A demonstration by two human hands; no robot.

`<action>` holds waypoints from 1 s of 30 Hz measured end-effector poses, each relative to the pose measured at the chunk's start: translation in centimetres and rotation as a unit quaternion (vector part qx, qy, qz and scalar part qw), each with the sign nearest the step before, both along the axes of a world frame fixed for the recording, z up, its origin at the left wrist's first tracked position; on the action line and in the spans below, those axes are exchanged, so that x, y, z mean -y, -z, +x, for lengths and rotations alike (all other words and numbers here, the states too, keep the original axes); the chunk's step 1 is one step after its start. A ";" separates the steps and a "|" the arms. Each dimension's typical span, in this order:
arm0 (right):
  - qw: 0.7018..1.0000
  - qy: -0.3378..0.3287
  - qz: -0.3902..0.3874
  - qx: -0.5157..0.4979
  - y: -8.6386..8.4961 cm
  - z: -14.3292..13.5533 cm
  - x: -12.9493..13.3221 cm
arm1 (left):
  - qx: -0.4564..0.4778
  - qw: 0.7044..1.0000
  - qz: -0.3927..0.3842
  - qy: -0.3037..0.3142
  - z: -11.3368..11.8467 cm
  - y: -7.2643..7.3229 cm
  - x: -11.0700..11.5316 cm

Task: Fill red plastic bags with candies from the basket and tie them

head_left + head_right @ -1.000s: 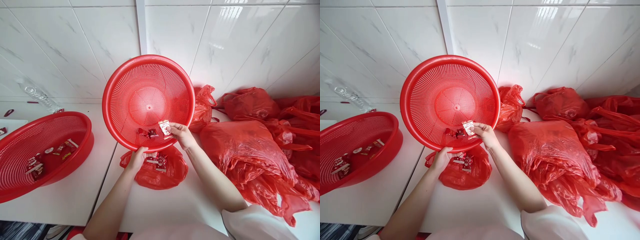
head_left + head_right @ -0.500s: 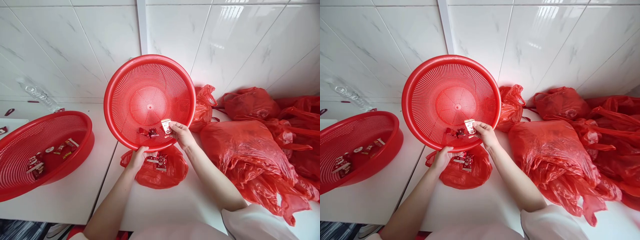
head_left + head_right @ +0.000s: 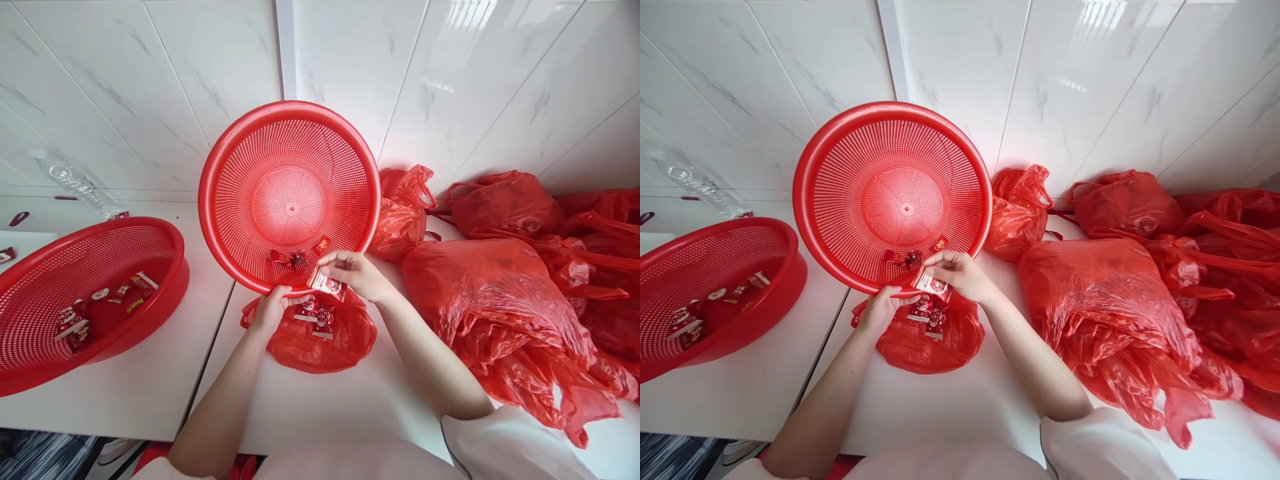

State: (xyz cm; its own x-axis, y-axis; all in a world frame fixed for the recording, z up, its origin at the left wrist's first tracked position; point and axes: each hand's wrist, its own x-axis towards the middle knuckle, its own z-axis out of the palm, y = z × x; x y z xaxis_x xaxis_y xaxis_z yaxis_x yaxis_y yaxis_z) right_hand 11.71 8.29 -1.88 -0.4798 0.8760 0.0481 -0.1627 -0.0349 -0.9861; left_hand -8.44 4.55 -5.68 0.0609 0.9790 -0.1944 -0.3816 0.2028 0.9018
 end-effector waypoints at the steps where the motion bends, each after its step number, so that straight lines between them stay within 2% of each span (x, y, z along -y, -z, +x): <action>1: 0.998 -0.031 0.037 0.038 0.0 0.0 0.2 | 0.000 1.000 0.003 -0.004 -0.1 -0.1 -0.1; 3: 0.981 -0.041 0.134 0.134 0.0 -0.1 0.6 | -0.001 1.000 0.007 -0.016 -0.3 -0.1 -0.2; 5: 0.945 0.012 0.232 0.231 0.0 -0.2 0.8 | 0.001 1.000 0.007 -0.027 -0.4 -0.1 -0.3; 8: 0.898 0.077 0.293 0.318 0.3 -0.2 0.6 | 0.011 1.000 0.002 -0.027 -0.3 0.1 -0.2; 10: 0.890 0.089 0.304 0.327 0.5 -0.2 0.4 | 0.019 1.000 -0.002 -0.013 0.1 0.3 0.0; 16: 0.898 0.087 0.314 0.296 1.4 -1.4 0.6 | 0.042 0.997 -0.017 0.068 2.3 1.2 1.6; 20: 0.908 0.076 0.286 0.297 2.5 -2.1 0.4 | 0.038 0.993 -0.022 0.111 3.2 1.7 2.3; 23: 0.948 0.075 0.229 0.208 2.8 -2.2 0.0 | 0.023 0.994 -0.021 0.107 2.8 2.0 2.1; 26: 0.996 0.066 0.063 0.020 2.3 -2.0 -0.2 | -0.002 0.995 -0.030 0.097 2.1 2.0 1.7; 28: 0.992 0.057 -0.058 -0.098 1.7 -1.8 -0.3 | -0.017 0.995 -0.038 0.092 1.6 1.9 1.5; 30: 0.979 0.055 -0.119 -0.158 1.1 -1.4 -0.3 | -0.024 0.997 -0.032 0.065 1.4 1.6 1.4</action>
